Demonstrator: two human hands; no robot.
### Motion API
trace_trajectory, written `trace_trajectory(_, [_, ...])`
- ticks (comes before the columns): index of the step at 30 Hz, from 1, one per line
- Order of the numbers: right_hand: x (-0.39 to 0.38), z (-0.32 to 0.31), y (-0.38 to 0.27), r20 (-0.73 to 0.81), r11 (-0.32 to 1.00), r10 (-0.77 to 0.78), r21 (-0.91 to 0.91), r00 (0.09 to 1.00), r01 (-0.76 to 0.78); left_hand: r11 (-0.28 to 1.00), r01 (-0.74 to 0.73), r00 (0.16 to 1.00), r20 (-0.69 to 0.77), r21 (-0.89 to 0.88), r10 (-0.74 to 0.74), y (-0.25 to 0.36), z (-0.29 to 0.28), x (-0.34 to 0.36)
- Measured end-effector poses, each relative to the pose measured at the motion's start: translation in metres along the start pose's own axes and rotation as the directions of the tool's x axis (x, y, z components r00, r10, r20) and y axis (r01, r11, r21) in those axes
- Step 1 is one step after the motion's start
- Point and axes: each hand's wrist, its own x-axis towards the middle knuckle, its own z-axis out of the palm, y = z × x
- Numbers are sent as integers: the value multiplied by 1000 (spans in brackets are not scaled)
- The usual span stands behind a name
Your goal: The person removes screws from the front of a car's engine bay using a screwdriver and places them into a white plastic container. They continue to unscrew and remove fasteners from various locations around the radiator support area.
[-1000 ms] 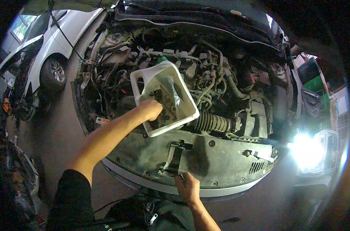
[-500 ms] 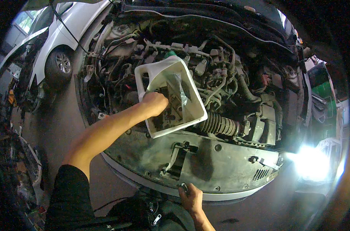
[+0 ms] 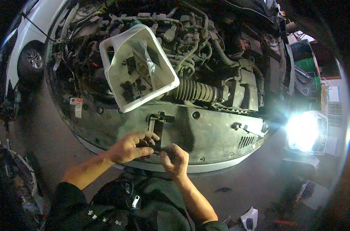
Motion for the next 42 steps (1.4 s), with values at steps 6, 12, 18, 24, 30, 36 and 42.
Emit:
trace_trajectory(6, [-10, 21, -9, 39, 987, -142, -74, 989, 145, 987, -19, 997, -71, -162, 8, -10, 8, -24])
trace_trajectory(12, [-26, 48, -7, 50, 984, -125, -126, 991, 130, 983, -86, 991, -111, -160, 68, -40, 0, -44])
trace_trajectory(18, [-41, 63, -5, 112, 997, 34, -66, 993, -26, 996, -67, 978, -202, -64, 53, -54, -6, -70])
trace_trajectory(24, [-54, 109, 16, 439, 1000, 14, -13, 899, -9, 998, -48, 902, -428, 38, 60, -95, -24, -126])
trace_trajectory(30, [-81, 192, 25, 661, 996, -13, -55, 750, 65, 990, 140, 681, -728, 31, -74, -135, -40, -214])
trace_trajectory(36, [-92, 242, 1, 583, 985, 55, -165, 810, 51, 996, 46, 721, -688, -79, -88, -140, -86, -236])
trace_trajectory(42, [-86, 326, 8, 358, 939, 38, -332, 933, 89, 994, -13, 826, -562, -107, -50, -165, -178, -249])
